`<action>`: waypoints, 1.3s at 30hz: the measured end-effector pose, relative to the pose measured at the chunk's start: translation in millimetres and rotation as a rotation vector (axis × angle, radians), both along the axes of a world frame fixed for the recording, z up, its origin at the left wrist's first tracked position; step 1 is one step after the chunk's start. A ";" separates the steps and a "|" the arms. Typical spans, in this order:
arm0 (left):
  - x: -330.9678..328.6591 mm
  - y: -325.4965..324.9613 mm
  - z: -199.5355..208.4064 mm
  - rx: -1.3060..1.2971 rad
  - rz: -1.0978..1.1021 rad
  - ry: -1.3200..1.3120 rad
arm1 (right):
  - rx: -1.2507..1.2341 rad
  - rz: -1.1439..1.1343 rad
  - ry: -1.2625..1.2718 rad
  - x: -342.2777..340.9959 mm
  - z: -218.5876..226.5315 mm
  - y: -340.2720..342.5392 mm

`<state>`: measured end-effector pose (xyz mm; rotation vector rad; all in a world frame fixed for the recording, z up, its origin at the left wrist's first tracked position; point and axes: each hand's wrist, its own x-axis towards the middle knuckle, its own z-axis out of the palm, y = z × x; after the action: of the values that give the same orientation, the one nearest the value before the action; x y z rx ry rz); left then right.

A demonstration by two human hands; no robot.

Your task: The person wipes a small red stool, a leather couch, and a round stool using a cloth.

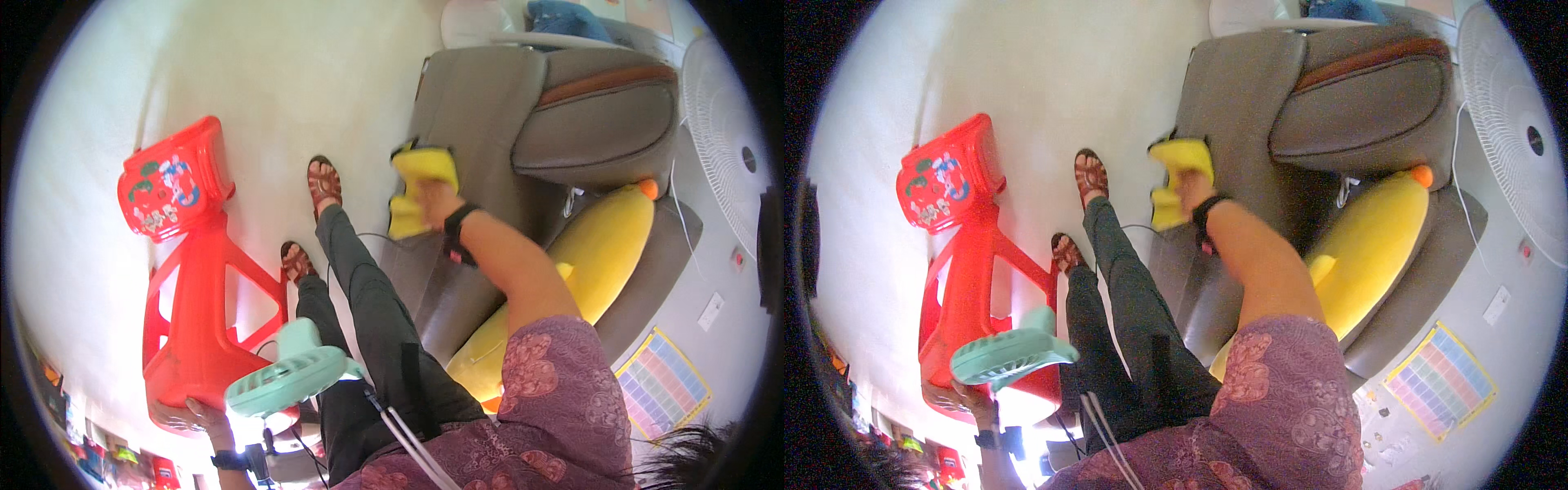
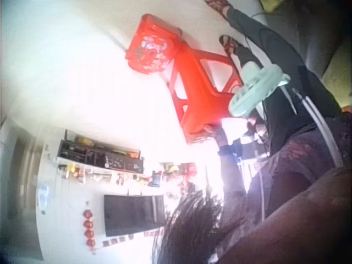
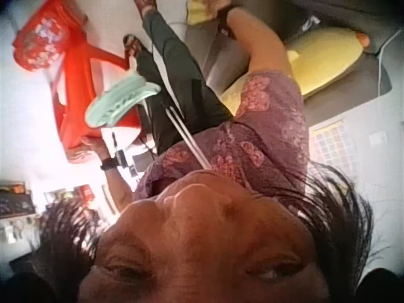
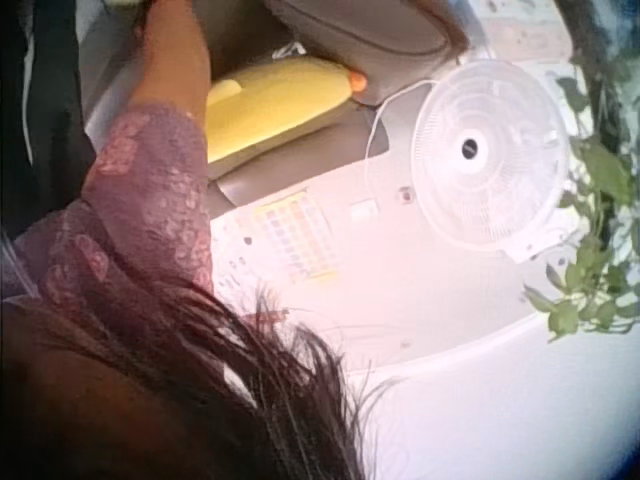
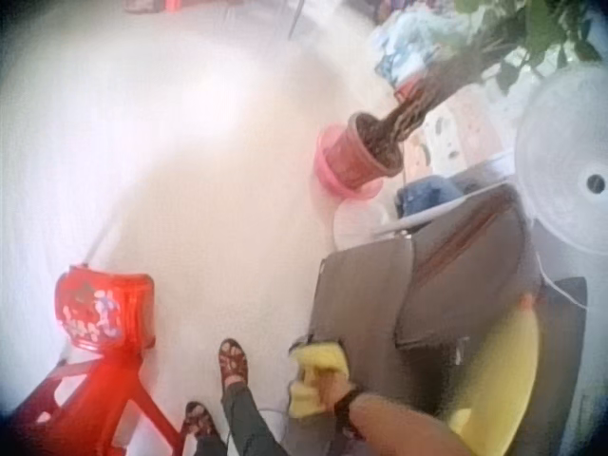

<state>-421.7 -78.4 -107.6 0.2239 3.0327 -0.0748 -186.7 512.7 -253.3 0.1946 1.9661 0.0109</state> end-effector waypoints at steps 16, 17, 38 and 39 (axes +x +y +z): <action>-22.2 23.3 21.8 -0.327 0.115 -0.477 | 0.018 -0.650 0.354 5.2 87.7 24.9; -28.2 22.1 30.5 -0.362 0.094 -0.549 | 0.003 -0.668 0.386 2.5 103.8 8.3; -115.0 156.1 233.3 0.125 0.275 -0.697 | -0.386 -0.722 0.391 -208.5 366.3 150.1; -131.3 155.6 232.4 0.116 0.291 -0.687 | -0.451 -0.716 0.392 -214.8 326.0 166.5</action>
<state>-553.0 77.2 124.7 -0.1582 2.3517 0.1669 -401.4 679.2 72.6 0.6239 2.1169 -0.9870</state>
